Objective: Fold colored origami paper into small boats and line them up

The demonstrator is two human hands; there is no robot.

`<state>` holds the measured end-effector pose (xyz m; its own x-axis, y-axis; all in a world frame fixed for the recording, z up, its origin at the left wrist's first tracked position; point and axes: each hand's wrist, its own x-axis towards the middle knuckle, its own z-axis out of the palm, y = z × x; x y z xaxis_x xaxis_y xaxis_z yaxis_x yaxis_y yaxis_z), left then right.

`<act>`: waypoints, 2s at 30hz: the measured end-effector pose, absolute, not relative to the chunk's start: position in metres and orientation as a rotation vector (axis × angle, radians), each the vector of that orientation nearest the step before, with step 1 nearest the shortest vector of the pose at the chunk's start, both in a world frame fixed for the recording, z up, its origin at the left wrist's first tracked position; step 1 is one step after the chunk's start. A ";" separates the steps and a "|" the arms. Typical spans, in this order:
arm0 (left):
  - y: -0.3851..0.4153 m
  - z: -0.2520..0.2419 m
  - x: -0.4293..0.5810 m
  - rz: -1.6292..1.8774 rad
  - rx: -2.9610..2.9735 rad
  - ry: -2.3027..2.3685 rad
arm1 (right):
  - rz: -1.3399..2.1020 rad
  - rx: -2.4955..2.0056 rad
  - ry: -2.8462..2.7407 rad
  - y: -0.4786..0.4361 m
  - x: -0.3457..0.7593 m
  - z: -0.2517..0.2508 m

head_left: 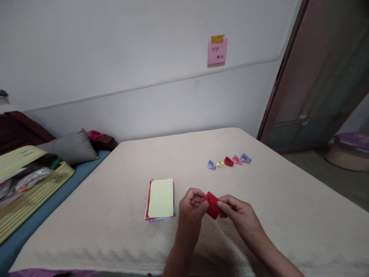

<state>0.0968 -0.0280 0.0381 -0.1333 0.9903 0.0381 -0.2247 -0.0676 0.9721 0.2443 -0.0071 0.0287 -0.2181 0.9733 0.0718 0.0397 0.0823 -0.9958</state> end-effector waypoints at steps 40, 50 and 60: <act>-0.032 0.043 0.096 1.366 1.105 1.130 | 1.589 -0.942 -1.421 -0.012 0.247 0.031; -0.032 0.033 0.099 1.320 0.971 1.090 | 1.608 -0.953 -1.286 -0.009 0.246 0.022; -0.033 0.040 0.098 1.327 1.179 1.228 | 1.468 -1.045 -1.366 -0.011 0.243 0.023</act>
